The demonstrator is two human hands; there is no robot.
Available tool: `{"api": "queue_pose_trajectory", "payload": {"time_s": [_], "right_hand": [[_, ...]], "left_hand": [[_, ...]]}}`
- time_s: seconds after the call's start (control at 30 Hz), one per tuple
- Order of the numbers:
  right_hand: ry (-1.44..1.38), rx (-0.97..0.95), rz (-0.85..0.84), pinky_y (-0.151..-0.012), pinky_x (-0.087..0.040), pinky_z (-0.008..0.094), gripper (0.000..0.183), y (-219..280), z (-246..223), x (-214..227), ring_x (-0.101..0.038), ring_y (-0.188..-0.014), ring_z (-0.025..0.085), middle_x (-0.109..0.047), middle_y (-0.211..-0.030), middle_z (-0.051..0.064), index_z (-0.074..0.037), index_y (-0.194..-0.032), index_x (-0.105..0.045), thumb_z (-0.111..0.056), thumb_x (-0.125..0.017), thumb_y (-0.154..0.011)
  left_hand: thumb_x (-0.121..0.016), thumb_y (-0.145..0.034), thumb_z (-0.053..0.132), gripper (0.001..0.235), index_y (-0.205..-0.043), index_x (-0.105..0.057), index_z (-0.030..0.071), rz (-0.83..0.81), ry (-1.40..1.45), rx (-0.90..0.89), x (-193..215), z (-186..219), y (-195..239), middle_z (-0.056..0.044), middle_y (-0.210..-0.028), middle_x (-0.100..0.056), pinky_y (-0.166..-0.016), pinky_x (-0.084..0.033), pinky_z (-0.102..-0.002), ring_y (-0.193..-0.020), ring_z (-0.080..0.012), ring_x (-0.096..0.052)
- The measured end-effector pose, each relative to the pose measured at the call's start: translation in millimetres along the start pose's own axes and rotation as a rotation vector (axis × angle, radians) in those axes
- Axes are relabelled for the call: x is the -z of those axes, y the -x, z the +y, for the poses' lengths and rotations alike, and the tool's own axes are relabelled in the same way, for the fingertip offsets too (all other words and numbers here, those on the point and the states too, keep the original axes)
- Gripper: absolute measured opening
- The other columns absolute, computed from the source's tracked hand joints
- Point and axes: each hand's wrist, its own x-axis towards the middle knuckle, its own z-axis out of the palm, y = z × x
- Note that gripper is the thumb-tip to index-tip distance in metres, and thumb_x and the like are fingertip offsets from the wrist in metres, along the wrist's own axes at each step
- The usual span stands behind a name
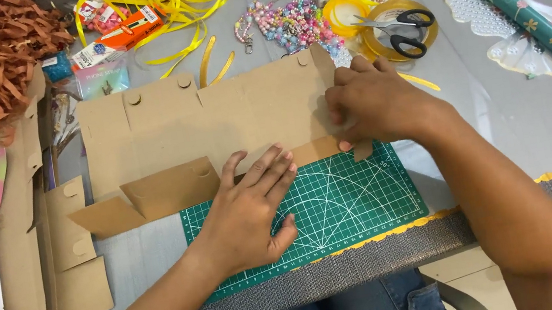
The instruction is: Assembling a cardboard gift box by folding along pre-scored lines and tucking in tabs.
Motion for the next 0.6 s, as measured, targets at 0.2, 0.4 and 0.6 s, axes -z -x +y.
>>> {"api": "queue_pose_trajectory", "payload": {"time_s": [0.2,0.4,0.6], "right_hand": [[-0.173,0.105,0.077,-0.115,-0.05,0.058,0.023,22.3,30.3,34.0,-0.07,-0.133,0.042,-0.084,-0.123,0.018,-0.01,-0.121,-0.09,-0.009,-0.086,-0.098],[-0.047,0.265,-0.225,-0.1,-0.05,0.04,0.059,36.0,42.0,13.4,-0.069,-0.114,0.018,-0.074,-0.114,-0.008,-0.042,-0.121,-0.079,-0.054,-0.111,-0.073],[0.289,0.277,-0.005,-0.095,-0.049,0.052,0.026,37.1,5.2,-34.0,-0.071,-0.108,0.032,-0.07,-0.112,0.002,-0.03,-0.11,-0.079,-0.055,-0.075,-0.103]], "left_hand": [[-0.059,-0.107,0.037,0.052,-0.145,-0.076,0.006,0.1,0.001,0.028,-15.9,-11.0,6.8,-0.015,-0.142,-0.077,-0.132,-0.024,-0.073,-0.154,-0.0357,-0.059],[-0.073,-0.11,0.033,0.03,-0.125,-0.075,0.007,0.212,-0.056,-0.008,-10.4,-5.5,2.5,-0.01,-0.128,-0.079,-0.127,-0.039,-0.068,-0.139,-0.0335,-0.073],[-0.076,-0.109,0.034,0.033,-0.122,-0.075,0.004,0.2,-0.041,0.02,-11.2,-5.2,5.0,-0.013,-0.122,-0.081,-0.129,-0.04,-0.067,-0.136,-0.0342,-0.074]]}}
